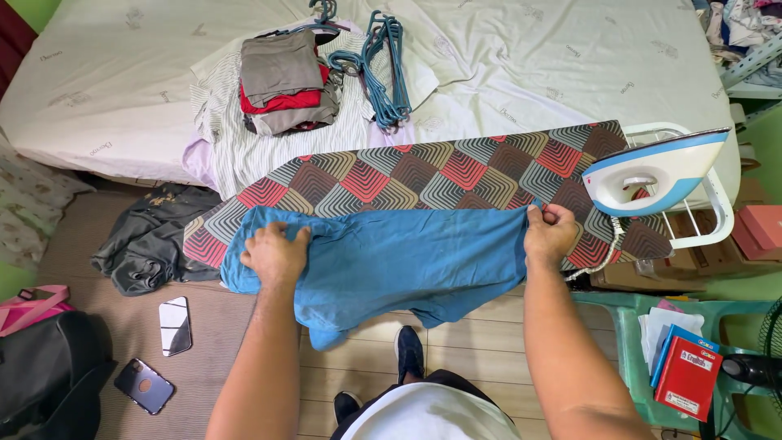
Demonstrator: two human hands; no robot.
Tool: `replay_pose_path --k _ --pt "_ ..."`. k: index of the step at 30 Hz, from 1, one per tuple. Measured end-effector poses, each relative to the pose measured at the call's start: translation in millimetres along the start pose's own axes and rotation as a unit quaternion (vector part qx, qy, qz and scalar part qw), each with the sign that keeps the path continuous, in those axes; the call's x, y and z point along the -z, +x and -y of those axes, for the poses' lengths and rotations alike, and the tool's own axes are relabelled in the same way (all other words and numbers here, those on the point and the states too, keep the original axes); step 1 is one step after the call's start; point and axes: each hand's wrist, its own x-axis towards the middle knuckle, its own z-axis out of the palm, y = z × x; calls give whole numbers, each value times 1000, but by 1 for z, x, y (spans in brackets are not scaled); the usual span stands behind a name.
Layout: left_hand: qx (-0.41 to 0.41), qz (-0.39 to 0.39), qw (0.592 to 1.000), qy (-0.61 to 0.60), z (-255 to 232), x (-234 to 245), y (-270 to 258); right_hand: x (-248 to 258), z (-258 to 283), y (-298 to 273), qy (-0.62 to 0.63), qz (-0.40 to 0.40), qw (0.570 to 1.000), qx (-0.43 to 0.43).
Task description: The person irons a green shirt on an ironing board, smoothing the fabric with a steam iron. After finishing, they hang the shirt on a hanger in a wardrobe. The person then irons a blue t-shirt, smoothing it out and using the iron to remove wrinkles.
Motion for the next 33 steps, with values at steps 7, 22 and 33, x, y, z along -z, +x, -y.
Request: replay_pose_path --k 7,22,33 --pt "10 20 994 -111 -5 -7 4 18 18 -1 -122 56 991 -5" --pt "-167 -172 892 -382 -15 80 16 66 4 -5 63 97 989 -91" --pt "-221 -211 875 -374 4 147 -7 89 91 -61 -104 75 991 31"
